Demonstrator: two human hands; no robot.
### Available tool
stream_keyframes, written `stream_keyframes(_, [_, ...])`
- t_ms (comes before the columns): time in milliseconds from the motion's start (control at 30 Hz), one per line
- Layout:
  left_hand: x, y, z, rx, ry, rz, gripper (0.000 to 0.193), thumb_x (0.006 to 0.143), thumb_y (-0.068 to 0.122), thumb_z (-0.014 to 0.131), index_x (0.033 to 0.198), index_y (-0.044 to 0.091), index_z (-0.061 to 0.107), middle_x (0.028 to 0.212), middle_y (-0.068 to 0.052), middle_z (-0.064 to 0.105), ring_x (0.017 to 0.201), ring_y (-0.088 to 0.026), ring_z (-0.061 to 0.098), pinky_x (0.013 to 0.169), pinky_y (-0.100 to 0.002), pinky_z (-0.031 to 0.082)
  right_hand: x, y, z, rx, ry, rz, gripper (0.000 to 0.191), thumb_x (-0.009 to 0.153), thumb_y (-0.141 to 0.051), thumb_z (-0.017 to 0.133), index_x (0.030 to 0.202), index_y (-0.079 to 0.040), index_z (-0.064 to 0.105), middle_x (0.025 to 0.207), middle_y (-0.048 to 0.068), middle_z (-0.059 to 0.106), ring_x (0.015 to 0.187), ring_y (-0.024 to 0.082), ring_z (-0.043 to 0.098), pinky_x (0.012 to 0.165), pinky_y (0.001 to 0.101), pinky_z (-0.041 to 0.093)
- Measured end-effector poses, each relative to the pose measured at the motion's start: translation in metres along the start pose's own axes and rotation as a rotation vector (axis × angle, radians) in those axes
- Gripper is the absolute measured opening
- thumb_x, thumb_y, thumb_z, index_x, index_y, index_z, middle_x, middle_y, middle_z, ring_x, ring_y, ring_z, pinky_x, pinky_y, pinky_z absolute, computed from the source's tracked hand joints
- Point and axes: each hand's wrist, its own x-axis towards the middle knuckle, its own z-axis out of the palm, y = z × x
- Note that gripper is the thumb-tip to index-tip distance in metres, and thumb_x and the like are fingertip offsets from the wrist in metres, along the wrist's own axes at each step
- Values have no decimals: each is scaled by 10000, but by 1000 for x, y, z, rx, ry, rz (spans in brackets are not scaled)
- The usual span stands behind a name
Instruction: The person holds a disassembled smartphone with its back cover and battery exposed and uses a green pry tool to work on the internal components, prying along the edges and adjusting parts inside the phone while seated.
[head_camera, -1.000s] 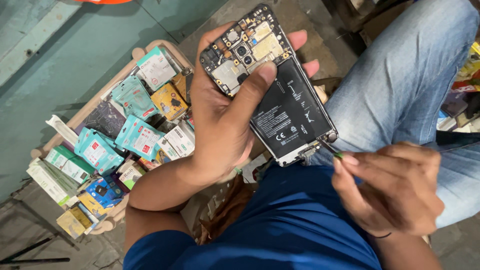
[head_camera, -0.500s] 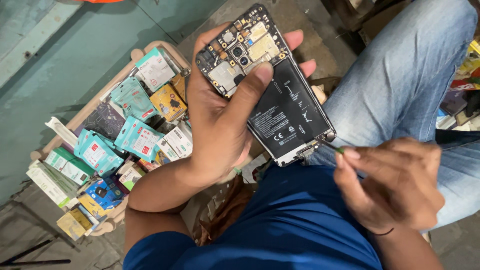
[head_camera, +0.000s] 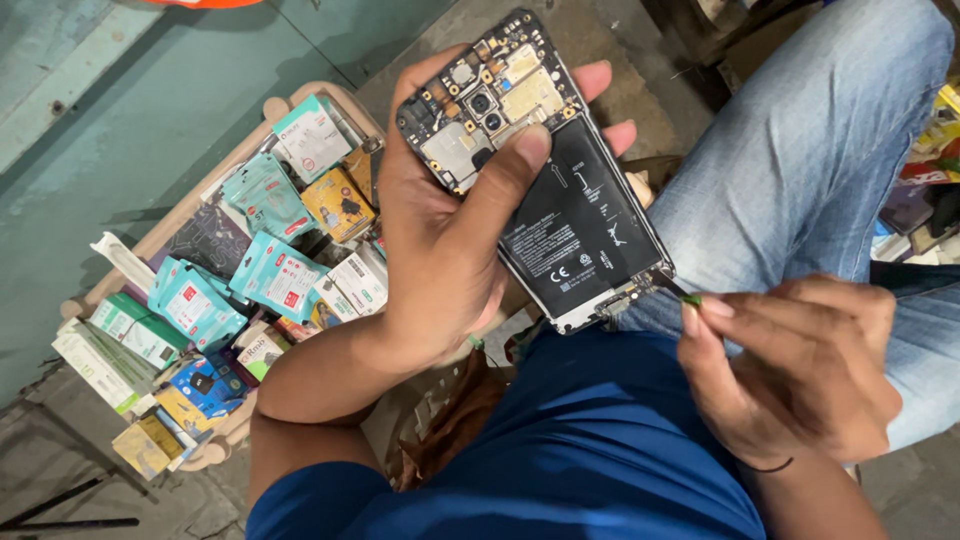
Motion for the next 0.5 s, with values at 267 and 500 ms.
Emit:
stream_keyframes(267, [0,0,1,-17,11,-5,405,1100,-7,546,1439,27,327,1381,-361,565,1157,-444,675,899,-567,592,-2,0,-2,0,-11,12,238,803,-11,879,978,-1,718,883,97,715,843,251,603,779,314,461])
stream_keyframes(500, [0,-1,-1,-22,3,1,398,1109,-5,555,1434,25,327,1379,-361,564,1165,-445,674,904,-569,590,-2,0,-2,-6,-16,10,231,814,-5,873,975,0,708,882,93,717,839,239,608,778,317,459])
